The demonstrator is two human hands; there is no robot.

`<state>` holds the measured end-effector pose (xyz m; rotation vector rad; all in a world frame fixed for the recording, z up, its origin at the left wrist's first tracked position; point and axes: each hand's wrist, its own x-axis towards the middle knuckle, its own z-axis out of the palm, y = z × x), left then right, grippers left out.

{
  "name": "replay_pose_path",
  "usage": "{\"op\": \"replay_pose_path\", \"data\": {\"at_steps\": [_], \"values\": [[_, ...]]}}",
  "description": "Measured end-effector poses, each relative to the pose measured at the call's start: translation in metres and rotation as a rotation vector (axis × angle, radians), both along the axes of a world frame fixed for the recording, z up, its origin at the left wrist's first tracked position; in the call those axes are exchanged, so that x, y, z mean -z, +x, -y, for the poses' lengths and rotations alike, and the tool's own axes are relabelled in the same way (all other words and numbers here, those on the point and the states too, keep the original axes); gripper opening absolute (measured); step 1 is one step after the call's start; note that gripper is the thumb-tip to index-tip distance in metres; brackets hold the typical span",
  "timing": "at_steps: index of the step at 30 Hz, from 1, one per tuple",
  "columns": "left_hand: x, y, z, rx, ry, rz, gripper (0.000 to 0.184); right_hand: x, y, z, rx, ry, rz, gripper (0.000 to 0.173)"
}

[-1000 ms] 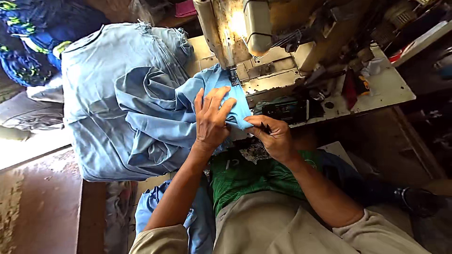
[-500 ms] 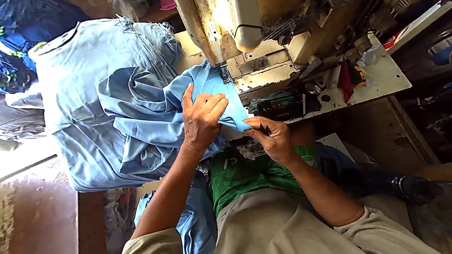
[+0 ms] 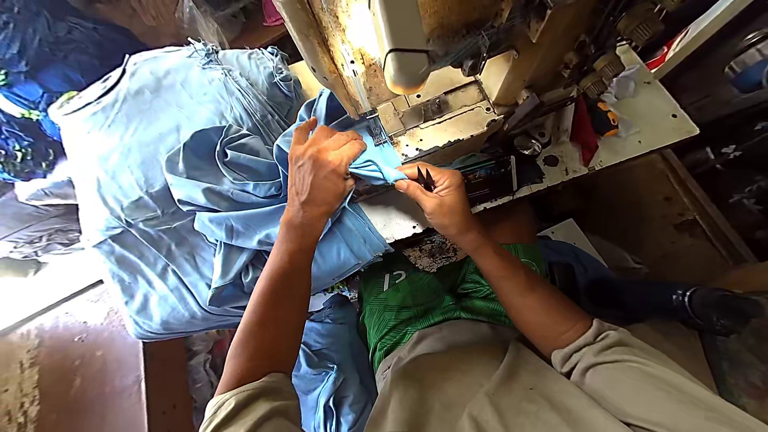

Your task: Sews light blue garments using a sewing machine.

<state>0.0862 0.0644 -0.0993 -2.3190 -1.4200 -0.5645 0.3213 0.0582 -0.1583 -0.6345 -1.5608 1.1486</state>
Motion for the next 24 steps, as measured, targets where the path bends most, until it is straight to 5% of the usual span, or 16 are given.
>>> {"op": "replay_pose_path", "data": {"at_steps": [5,9,13,16,24], "values": [[-0.007,0.004,0.006,-0.001,-0.028,0.119,0.022,-0.001,-0.022,-0.026,0.025,0.070,-0.098,0.012],[-0.025,0.006,0.034,0.153,-0.294,0.131,0.029,0.006,-0.026,-0.035,0.009,0.121,-0.104,0.016],[-0.048,-0.034,0.050,-0.081,-0.382,-0.046,0.059,0.008,-0.027,-0.040,0.025,0.206,-0.060,0.018],[-0.060,-0.078,0.058,-0.171,-0.293,0.026,0.044,0.005,-0.026,-0.042,0.022,0.249,-0.018,0.017],[-0.040,0.014,0.116,0.400,-0.316,0.560,0.017,-0.026,0.029,0.002,-0.318,0.403,0.329,0.012]]}}
